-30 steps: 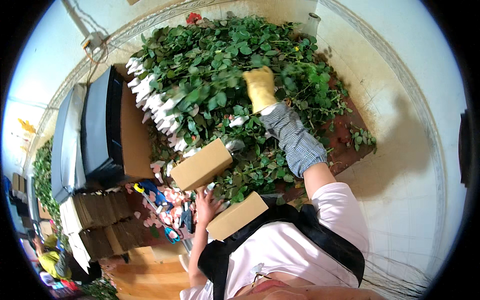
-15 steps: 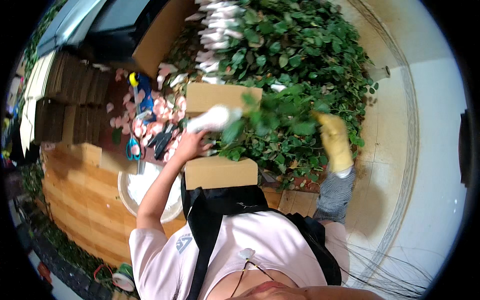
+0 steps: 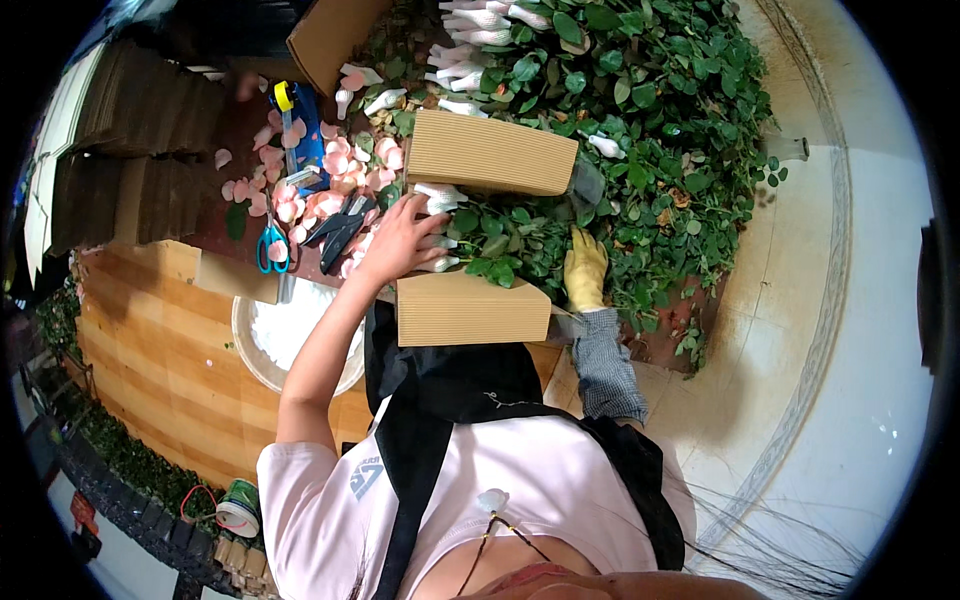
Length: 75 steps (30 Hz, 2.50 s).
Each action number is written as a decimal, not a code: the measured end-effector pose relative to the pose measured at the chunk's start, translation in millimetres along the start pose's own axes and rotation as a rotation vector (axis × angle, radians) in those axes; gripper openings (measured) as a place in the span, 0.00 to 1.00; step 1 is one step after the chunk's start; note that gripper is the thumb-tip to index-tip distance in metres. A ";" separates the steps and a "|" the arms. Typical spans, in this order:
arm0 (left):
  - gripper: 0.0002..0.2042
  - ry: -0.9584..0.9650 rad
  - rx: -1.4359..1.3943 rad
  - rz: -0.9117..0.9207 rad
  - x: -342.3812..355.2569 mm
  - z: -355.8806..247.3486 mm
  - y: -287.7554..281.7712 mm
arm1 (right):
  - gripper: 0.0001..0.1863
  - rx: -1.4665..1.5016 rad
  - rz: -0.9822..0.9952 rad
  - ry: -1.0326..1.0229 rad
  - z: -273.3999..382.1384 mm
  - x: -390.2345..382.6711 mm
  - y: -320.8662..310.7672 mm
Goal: The person arranges artificial pink roses into a black foam block, adjusting the petals and positioning the stems. They then place the foam block into a cardboard box and continue arranging more flowers into the box.
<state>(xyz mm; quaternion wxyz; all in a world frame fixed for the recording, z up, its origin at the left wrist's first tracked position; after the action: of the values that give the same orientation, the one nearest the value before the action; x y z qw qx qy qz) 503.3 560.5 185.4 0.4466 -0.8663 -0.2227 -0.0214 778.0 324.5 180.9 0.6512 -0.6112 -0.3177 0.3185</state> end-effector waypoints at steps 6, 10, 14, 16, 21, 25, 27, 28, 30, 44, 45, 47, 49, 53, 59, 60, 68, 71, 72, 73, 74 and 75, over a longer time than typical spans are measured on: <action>0.16 -0.585 -0.356 -0.109 -59.4 48.1 -34.8 | 0.27 0.064 0.347 -0.085 53.7 22.6 -106.7; 0.26 -0.704 -0.396 0.328 -49.7 25.6 -13.3 | 0.22 0.692 0.717 -0.498 204.8 44.7 -125.1; 0.18 -0.372 -0.310 0.369 -32.9 11.6 3.0 | 0.13 -0.165 0.913 -0.683 237.1 28.6 6.2; 0.13 -0.316 -0.432 0.237 -31.8 15.9 0.4 | 0.12 -0.426 1.047 -0.674 232.0 17.7 50.4; 0.03 -0.618 -0.726 -0.638 -70.4 37.7 -44.8 | 0.11 -0.352 0.981 -0.709 228.4 15.8 35.2; 0.11 -0.805 -0.384 -0.162 -64.7 37.3 -49.6 | 0.16 -0.047 0.979 -0.500 234.1 46.2 -16.2; 0.16 -0.564 -0.174 -0.050 -40.0 21.5 -37.8 | 0.14 -0.198 0.874 -0.458 237.5 56.3 -19.9; 0.17 -0.468 -0.219 0.053 -33.2 24.7 -14.0 | 0.15 -0.278 0.869 -0.505 231.5 50.8 0.2; 0.13 -0.281 -0.254 0.060 -25.9 17.1 0.2 | 0.20 -0.426 0.854 -0.592 218.9 37.1 41.0; 0.14 -0.431 -0.102 -0.109 -6.6 20.9 0.0 | 0.12 -0.211 0.679 -0.458 215.8 65.9 16.8; 0.11 -0.444 -0.208 -0.073 2.5 14.5 -7.2 | 0.11 -0.263 0.626 -0.512 221.8 64.8 20.6; 0.08 -0.430 -0.241 -0.127 -1.4 19.0 -8.8 | 0.11 -0.283 0.645 -0.477 218.0 65.5 28.9; 0.07 -0.525 -0.262 -0.356 -21.6 26.9 -12.9 | 0.11 -0.333 0.615 -0.478 220.5 62.7 37.1; 0.07 -0.554 -0.157 -0.525 -41.2 50.6 -61.5 | 0.10 0.029 0.477 -0.532 200.9 60.7 15.3; 0.14 -0.641 -0.238 -0.143 -17.5 48.3 -8.3 | 0.06 -0.242 0.331 -0.425 216.7 65.0 6.5; 0.14 -0.665 -0.202 -0.068 -5.4 42.4 -2.5 | 0.05 -0.339 0.384 -0.397 214.6 65.1 23.0; 0.06 -0.753 -0.290 -0.473 -37.2 63.1 -53.6 | 0.09 -0.045 0.172 -0.292 205.6 80.3 13.3; 0.06 -0.420 -0.317 -0.532 -27.2 56.1 -67.8 | 0.09 -0.036 0.301 -0.337 209.6 79.7 16.0; 0.09 -0.692 -0.536 -0.268 -30.3 63.5 -34.4 | 0.09 -0.055 0.416 -0.351 208.0 78.5 21.2; 0.13 -0.776 -0.476 -0.105 -20.2 56.6 -21.4 | 0.10 -0.078 0.493 -0.349 206.3 78.4 23.3; 0.15 -0.681 -0.378 -0.141 -3.5 46.8 -12.7 | 0.10 -0.097 0.524 -0.331 203.4 79.2 22.1; 0.17 -0.591 -0.281 -0.174 8.3 38.6 -3.1 | 0.10 -0.106 0.529 -0.313 202.4 80.5 20.5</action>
<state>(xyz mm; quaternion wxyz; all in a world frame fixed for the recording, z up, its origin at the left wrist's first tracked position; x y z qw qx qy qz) 503.3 595.3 166.5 0.2355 -0.8659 -0.4106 0.1619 662.9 510.4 172.7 0.4561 -0.6494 -0.2604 0.5499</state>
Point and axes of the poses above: each hand's wrist, its own x-axis towards the middle knuckle, its own y-axis out of the palm, z = x × y, the point moved 7 cm from there along x, towards the middle knuckle, and after that the axes turned 5 degrees about y, right-handed, at the moved point
